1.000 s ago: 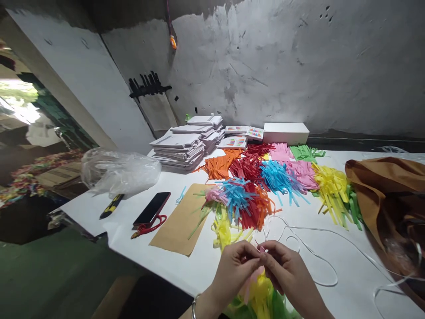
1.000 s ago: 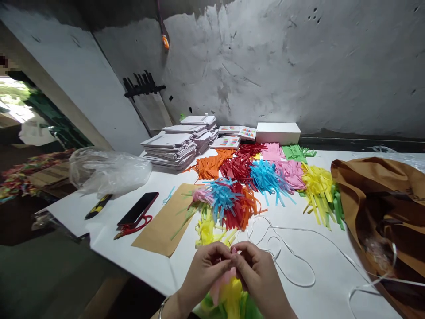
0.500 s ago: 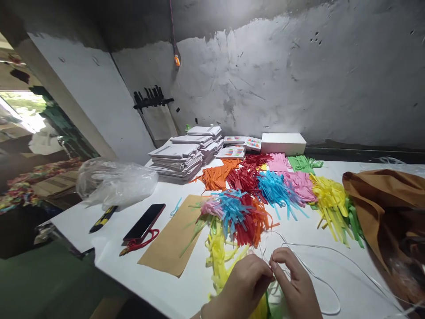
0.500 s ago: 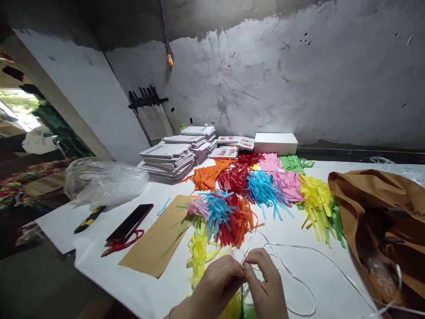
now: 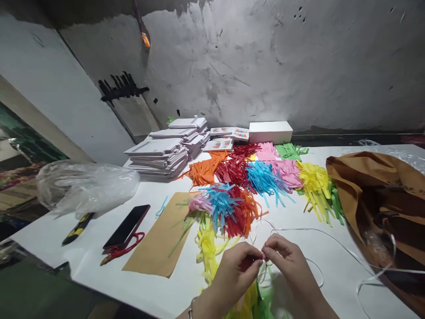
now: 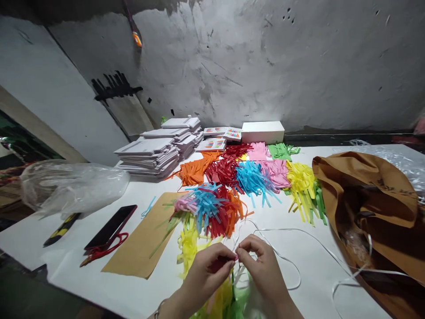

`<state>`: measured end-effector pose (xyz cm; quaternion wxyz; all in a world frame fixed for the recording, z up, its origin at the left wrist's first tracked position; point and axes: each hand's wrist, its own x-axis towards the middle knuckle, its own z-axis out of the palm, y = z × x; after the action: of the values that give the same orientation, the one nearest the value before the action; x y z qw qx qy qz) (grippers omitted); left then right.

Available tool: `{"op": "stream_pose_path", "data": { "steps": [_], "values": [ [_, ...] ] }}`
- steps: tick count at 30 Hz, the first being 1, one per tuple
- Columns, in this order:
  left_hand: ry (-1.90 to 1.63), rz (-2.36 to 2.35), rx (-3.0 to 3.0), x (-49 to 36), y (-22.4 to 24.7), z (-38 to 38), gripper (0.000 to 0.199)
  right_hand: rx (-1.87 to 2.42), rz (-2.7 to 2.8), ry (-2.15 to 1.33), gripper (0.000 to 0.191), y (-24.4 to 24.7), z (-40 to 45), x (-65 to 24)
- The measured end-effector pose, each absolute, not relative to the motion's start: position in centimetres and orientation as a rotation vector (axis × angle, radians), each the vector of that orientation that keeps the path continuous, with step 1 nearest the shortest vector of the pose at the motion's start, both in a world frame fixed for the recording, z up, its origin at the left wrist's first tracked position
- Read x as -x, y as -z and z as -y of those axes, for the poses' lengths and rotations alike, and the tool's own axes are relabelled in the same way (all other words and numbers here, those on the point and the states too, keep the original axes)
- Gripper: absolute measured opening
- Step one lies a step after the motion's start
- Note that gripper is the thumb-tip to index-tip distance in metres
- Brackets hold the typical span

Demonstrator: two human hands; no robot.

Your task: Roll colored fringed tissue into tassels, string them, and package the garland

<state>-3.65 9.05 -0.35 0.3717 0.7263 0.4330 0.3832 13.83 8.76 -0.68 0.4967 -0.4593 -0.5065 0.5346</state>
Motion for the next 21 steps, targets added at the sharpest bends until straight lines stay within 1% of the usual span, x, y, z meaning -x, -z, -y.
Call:
{"op": "stream_pose_path", "data": {
  "steps": [2,4,8,11,15,21],
  "values": [
    [-0.972,-1.117,-1.874,3.6,0.4,-9.1,0.01,1.196,1.346,-1.164,0.017,0.3,-8.7,-14.0],
    [-0.97,-1.114,-1.848,3.4,0.5,-9.0,0.01,1.238,1.42,-1.116,0.016,0.0,-8.6,-14.2],
    [-0.957,-1.112,-1.757,3.2,0.7,-8.5,0.008,1.224,1.357,-1.214,0.02,0.0,-8.5,-14.2],
    [-0.955,-1.137,-1.857,3.2,0.6,-8.1,0.006,1.234,1.3,-1.23,0.022,0.1,-8.3,-13.9],
    [-0.982,-1.147,-2.045,3.2,0.6,-7.8,0.009,1.237,1.263,-1.221,0.022,-0.2,-7.8,-13.4],
    [-1.087,-1.112,-1.973,3.0,1.3,-7.4,0.009,1.231,1.19,-1.243,0.019,-0.4,-7.4,-13.3]
  ]
}}
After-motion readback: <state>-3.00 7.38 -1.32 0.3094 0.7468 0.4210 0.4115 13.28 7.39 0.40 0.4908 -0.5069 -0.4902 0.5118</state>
